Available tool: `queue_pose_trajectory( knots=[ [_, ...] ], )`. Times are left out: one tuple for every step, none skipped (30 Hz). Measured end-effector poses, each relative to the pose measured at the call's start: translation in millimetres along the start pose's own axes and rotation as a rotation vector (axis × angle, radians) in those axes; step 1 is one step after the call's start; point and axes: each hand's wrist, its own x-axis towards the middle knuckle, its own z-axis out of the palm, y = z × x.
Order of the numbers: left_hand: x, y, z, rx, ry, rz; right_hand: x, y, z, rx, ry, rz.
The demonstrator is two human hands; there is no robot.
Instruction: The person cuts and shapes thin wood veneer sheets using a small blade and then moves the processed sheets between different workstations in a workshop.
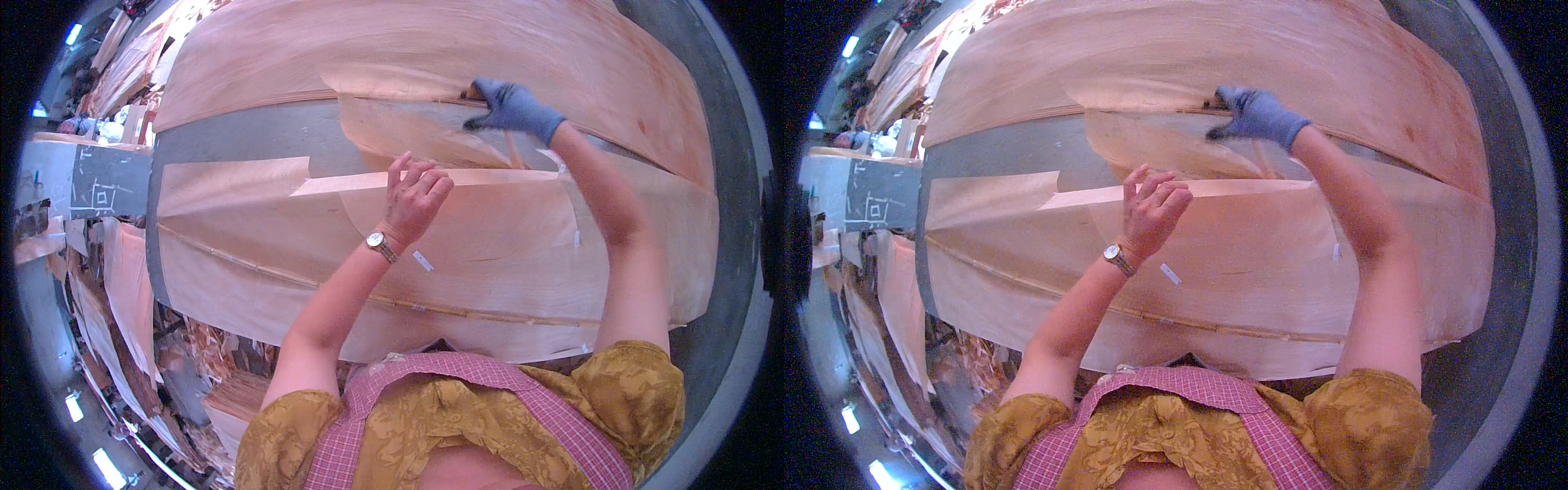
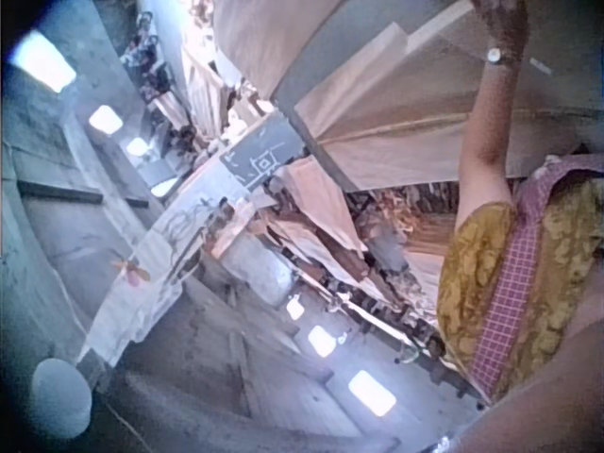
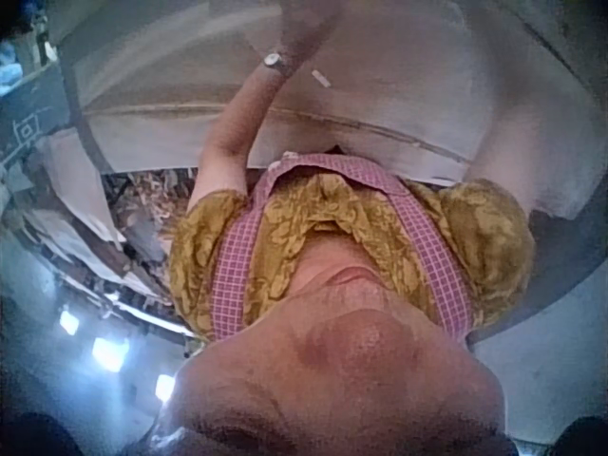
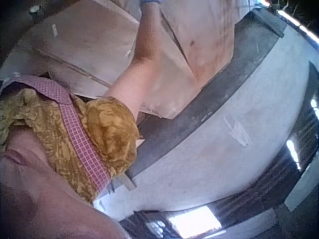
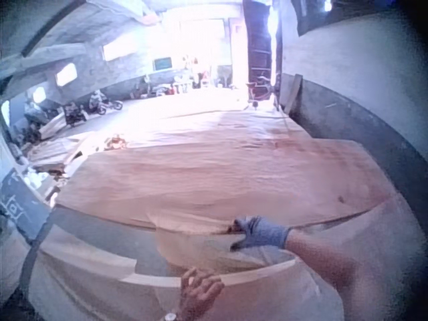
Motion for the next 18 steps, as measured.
queue_pose_trajectory(
  knots=[
    [-3, 0, 1, -0.003, -0.017, 0.001, -5, -15, 12, 0.033, -0.113, 0.017],
    [-1, 2, 3, -0.017, -0.017, 0.01, -10, -10, 39, -0.109, -0.117, 0.044],
    [-4, 1, 4, -0.015, -0.021, 0.003, -11, -18, 51, -0.183, -0.172, 0.055],
    [-5, 2, 5, -0.018, -0.028, 0.0, -7, -20, 54, -0.165, -0.219, 0.064],
    [-5, 2, 5, -0.011, -0.034, 0.0, -5, -22, 56, -0.149, -0.266, 0.072],
    [-5, 2, 6, -0.003, -0.041, 0.0, 1, -17, 60, -0.046, -0.203, 0.06],
    [-3, 2, 9, -0.003, -0.047, 0.008, 11, -1, 66, 0.053, -0.138, 0.058],
    [-2, 0, 11, 0.004, -0.047, 0.005, 22, 12, 67, 0.151, -0.073, 0.053],
    [-2, -2, 13, 0.015, -0.046, 0.0, 31, 20, 62, 0.3, 0.089, 0.052],
    [2, -2, 17, 0.013, -0.042, 0.009, 40, 43, 51, 0.284, 0.234, 0.064],
    [5, -3, 17, 0.025, -0.053, -0.012, 49, 48, 33, 0.305, 0.436, 0.096],
    [7, -6, 18, 0.035, -0.059, -0.03, 51, 57, 13, 0.419, 0.622, 0.103],
    [11, -6, 18, 0.038, -0.068, -0.038, 46, 69, -9, 0.576, 0.818, 0.08],
    [16, -3, 16, 0.033, -0.041, -0.025, 31, 89, -32, 0.767, 0.975, 0.183],
    [16, -5, 4, 0.053, -0.019, -0.04, 19, 74, -54, 1.037, 1.111, 0.258],
    [17, -3, -4, 0.052, 0.006, -0.035, -11, 85, -78, 1.089, 1.12, 0.426],
    [10, -6, -11, 0.046, -0.024, -0.036, -44, 75, -95, 1.222, 1.145, 0.511],
    [3, -6, -15, 0.015, -0.051, -0.012, -87, 86, -105, 1.234, 1.246, 0.59]
  ],
)
